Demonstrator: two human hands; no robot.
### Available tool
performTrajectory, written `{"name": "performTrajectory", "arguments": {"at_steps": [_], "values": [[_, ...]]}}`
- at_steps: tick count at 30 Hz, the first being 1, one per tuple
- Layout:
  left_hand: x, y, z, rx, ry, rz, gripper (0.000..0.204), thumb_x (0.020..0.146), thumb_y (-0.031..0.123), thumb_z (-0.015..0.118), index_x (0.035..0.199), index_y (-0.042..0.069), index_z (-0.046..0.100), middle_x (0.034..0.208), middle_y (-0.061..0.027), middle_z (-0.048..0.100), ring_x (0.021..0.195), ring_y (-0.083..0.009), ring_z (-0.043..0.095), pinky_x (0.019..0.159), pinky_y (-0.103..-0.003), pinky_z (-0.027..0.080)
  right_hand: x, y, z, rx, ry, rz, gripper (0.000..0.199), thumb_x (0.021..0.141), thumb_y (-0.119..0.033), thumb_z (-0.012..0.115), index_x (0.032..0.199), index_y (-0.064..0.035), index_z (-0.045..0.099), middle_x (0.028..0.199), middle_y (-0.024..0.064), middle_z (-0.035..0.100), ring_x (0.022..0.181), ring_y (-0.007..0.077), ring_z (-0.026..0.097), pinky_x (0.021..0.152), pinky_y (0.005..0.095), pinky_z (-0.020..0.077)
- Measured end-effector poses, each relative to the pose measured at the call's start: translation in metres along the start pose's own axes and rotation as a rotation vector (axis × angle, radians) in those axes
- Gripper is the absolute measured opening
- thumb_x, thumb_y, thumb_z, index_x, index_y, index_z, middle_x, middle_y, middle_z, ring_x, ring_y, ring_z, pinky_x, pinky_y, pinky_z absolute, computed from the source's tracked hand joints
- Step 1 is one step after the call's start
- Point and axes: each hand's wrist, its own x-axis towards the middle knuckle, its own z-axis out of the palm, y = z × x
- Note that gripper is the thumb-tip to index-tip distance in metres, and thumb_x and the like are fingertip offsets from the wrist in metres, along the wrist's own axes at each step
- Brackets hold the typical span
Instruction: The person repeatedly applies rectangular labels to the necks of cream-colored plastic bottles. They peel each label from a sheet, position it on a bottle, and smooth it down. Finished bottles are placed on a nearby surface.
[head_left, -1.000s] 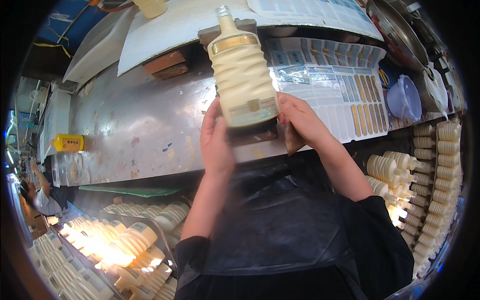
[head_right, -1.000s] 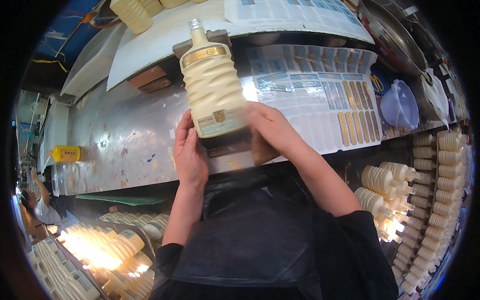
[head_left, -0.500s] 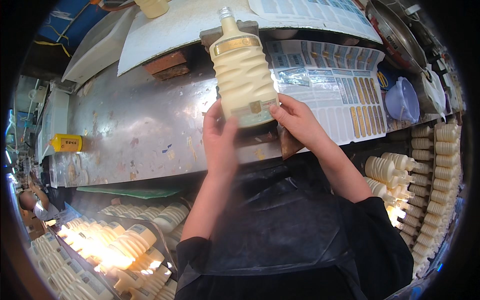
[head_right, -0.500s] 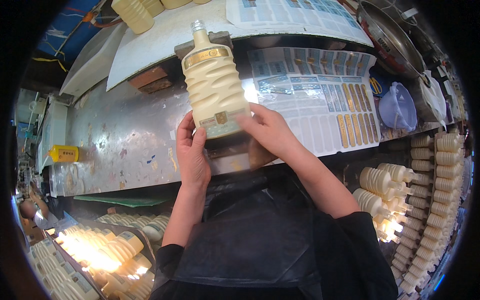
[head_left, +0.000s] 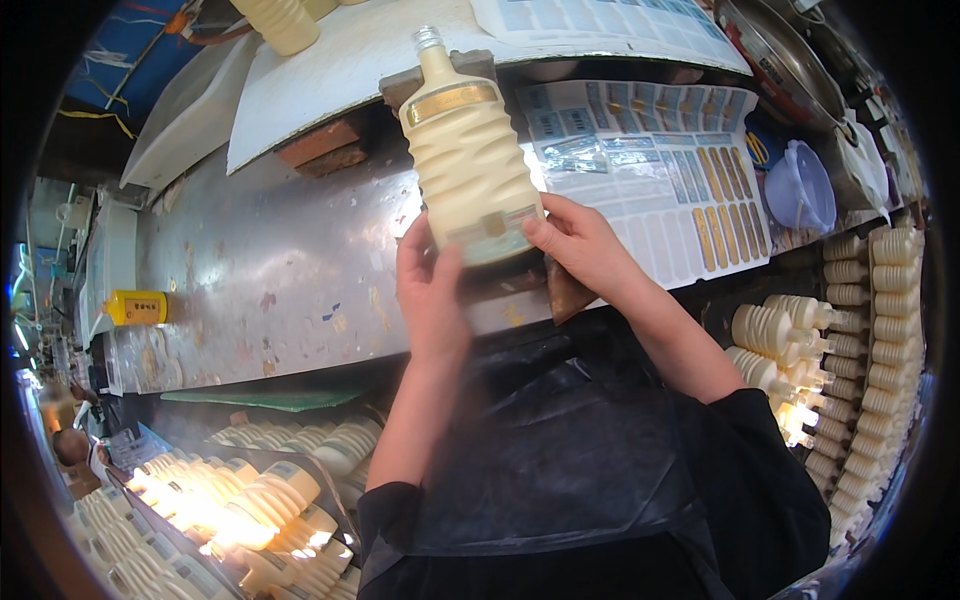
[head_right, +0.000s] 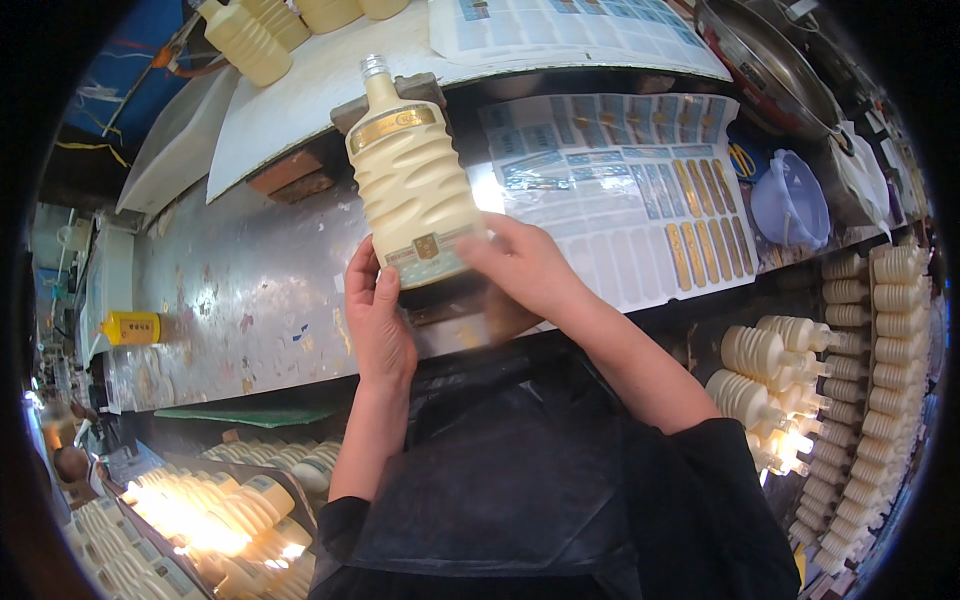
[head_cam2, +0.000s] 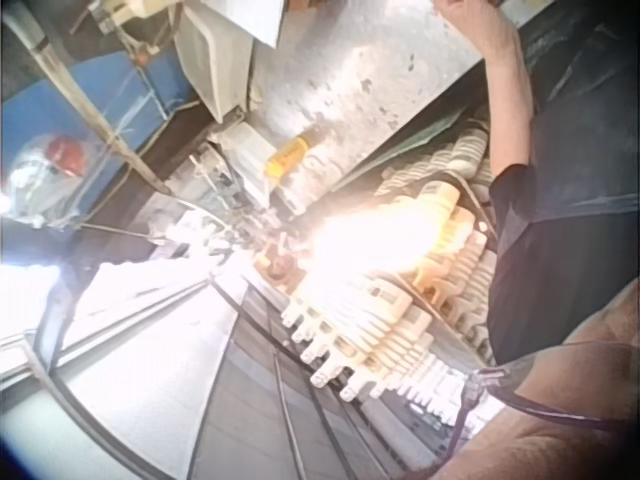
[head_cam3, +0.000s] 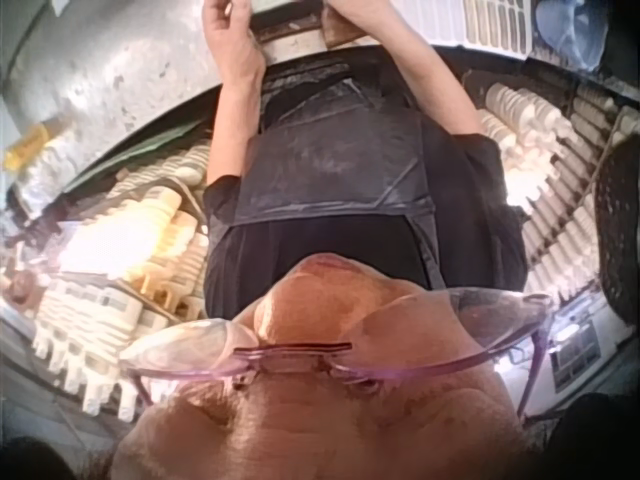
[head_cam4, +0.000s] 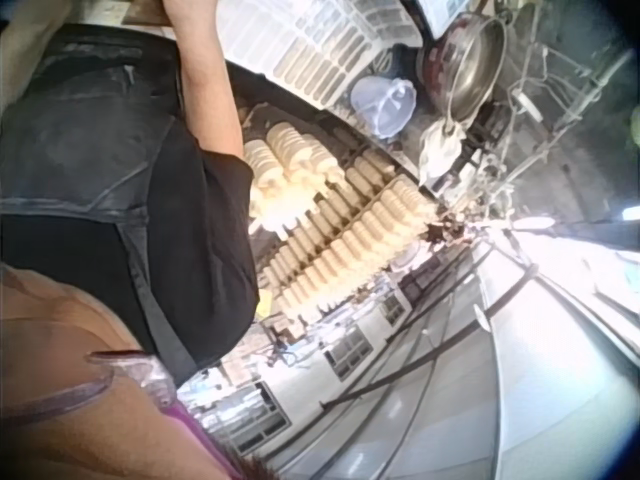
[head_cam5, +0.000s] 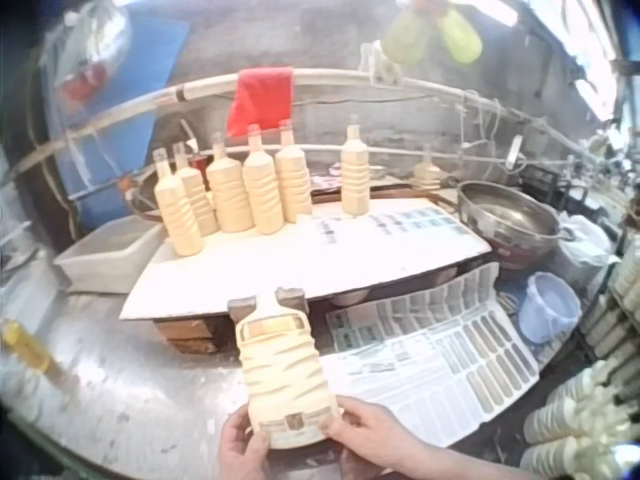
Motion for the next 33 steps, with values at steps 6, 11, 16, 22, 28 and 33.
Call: {"name": "performTrajectory", "arguments": {"at_steps": [6,11,16,22,28,33], "values": [[0.000,-0.001,-0.001,0.004,0.000,-0.022,0.051,0.098,0.004,0.061,0.147,0.002,0.045,0.143,-0.0138,0.053,0.129,-0.0205,0.053,0.109,-0.037,0.045,-0.004,-0.008,-0.001,-0.042,0.017,-0.038,0.047,0.107,-0.030,0.058,0.140,0.0032,0.057,0.114,0.0033,0.068,0.100,0.0087,0.060,0.087,0.0261,0.0498],[-0.009,-0.002,-0.006,0.467,-0.072,0.203,0.076,0.089,0.015,0.074,0.154,0.000,0.037,0.148,-0.0175,0.047,0.136,-0.0279,0.047,0.113,-0.043,0.041,-0.004,-0.003,-0.013,0.165,-0.033,0.034,0.041,0.106,-0.024,0.053,0.138,0.0006,0.060,0.100,-0.0011,0.064,0.085,0.0068,0.054,0.076,0.0228,0.0469],[-0.001,-0.010,-0.016,1.069,-0.080,0.506,0.090,0.081,0.026,0.082,0.153,-0.003,0.038,0.145,-0.0240,0.050,0.136,-0.0412,0.045,0.115,-0.049,0.033,-0.007,-0.006,-0.009,0.271,-0.037,0.013,0.043,0.104,-0.017,0.052,0.143,0.0003,0.058,0.096,-0.0012,0.063,0.085,0.0065,0.055,0.076,0.0226,0.0473],[0.002,-0.006,-0.022,1.027,-0.103,0.382,0.074,0.092,0.025,0.078,0.154,0.004,0.045,0.148,-0.0149,0.054,0.138,-0.0278,0.049,0.116,-0.039,0.035,-0.014,-0.016,-0.013,0.196,-0.033,0.025,0.047,0.101,-0.008,0.050,0.147,-0.0020,0.055,0.087,0.0002,0.064,0.082,0.0071,0.058,0.077,0.0236,0.0487],[0.002,-0.008,-0.020,0.965,-0.085,0.312,0.072,0.093,0.027,0.078,0.153,0.003,0.046,0.151,-0.0145,0.053,0.140,-0.0253,0.048,0.117,-0.038,0.034,-0.016,-0.016,-0.011,0.185,-0.015,0.003,0.048,0.100,-0.007,0.049,0.148,-0.0045,0.055,0.081,-0.0001,0.063,0.079,0.0073,0.059,0.078,0.0241,0.0488],[0.002,-0.008,-0.023,0.936,-0.062,0.318,0.071,0.090,0.018,0.080,0.152,0.003,0.048,0.146,-0.0142,0.055,0.136,-0.0242,0.051,0.116,-0.037,0.035,-0.016,-0.018,-0.010,0.240,-0.027,-0.003,0.046,0.102,-0.011,0.048,0.147,-0.0020,0.055,0.087,0.0004,0.064,0.081,0.0078,0.058,0.077,0.0244,0.0481]]}}
